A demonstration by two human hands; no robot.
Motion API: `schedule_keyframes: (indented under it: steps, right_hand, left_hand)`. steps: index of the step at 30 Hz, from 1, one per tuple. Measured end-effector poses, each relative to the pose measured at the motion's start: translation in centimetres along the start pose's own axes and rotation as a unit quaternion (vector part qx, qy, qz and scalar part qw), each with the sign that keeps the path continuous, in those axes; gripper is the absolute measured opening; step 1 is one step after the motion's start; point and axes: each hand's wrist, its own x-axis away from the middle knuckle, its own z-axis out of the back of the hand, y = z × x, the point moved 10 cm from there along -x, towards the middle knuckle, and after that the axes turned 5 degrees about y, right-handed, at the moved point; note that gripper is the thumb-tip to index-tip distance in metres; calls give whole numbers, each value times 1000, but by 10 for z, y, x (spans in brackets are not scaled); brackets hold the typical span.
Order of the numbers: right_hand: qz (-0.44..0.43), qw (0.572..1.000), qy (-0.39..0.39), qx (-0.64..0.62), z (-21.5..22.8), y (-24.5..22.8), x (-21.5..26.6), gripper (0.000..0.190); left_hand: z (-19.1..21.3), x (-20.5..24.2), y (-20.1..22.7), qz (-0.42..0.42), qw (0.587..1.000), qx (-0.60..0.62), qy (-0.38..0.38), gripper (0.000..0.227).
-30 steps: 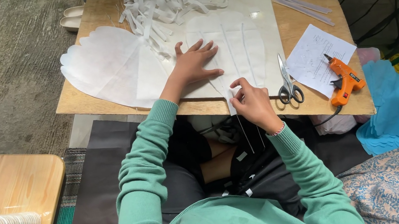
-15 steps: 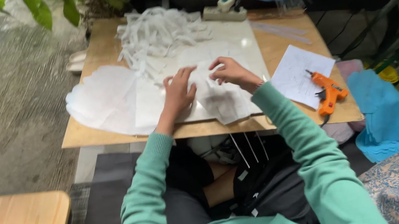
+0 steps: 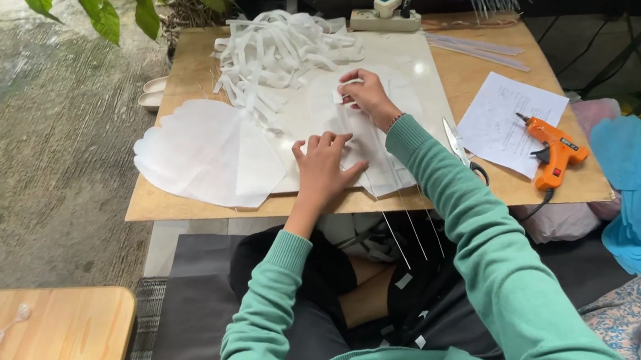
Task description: Assembling fabric components by applying hot glue and attaching strips to panels
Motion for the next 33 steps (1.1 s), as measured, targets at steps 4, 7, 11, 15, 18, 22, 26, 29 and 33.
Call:
schedule_keyframes:
  steps: [4, 7, 11, 15, 18, 22, 26, 29, 33]
  right_hand:
    - [4, 1000, 21, -7, 2, 9, -21, 28]
    - [10, 1000, 8, 14, 1, 21, -30, 27]
    - [128, 986, 19, 109, 32, -10, -12, 26]
    - [204, 960, 64, 179, 108, -57, 77, 22]
    - [236, 922, 179, 250, 184, -95, 173, 20]
    - [195, 804, 336, 450, 285, -66, 236, 25]
    - [33, 710, 422, 562, 339, -22, 279, 47]
    - [12, 714, 398, 575, 366, 37, 260, 59]
    - [-68, 747, 373, 546, 382, 74, 238, 77]
  left_hand:
    - [1, -3, 2, 1, 999, 6, -34, 60]
    - [2, -1, 1, -4, 999, 12, -46, 62]
    - [4, -2, 1, -13, 997, 5, -79, 65]
    - [2, 2, 0, -24, 992, 4, -122, 75]
    - [0, 0, -5, -24, 992, 13, -124, 76]
    - [0, -20, -6, -37, 984, 34, -171, 77]
    - [-8, -39, -12, -41, 973, 61, -218, 79]
    - [-7, -41, -16, -42, 977, 71, -195, 79]
    - [-6, -35, -20, -43, 985, 53, -160, 84]
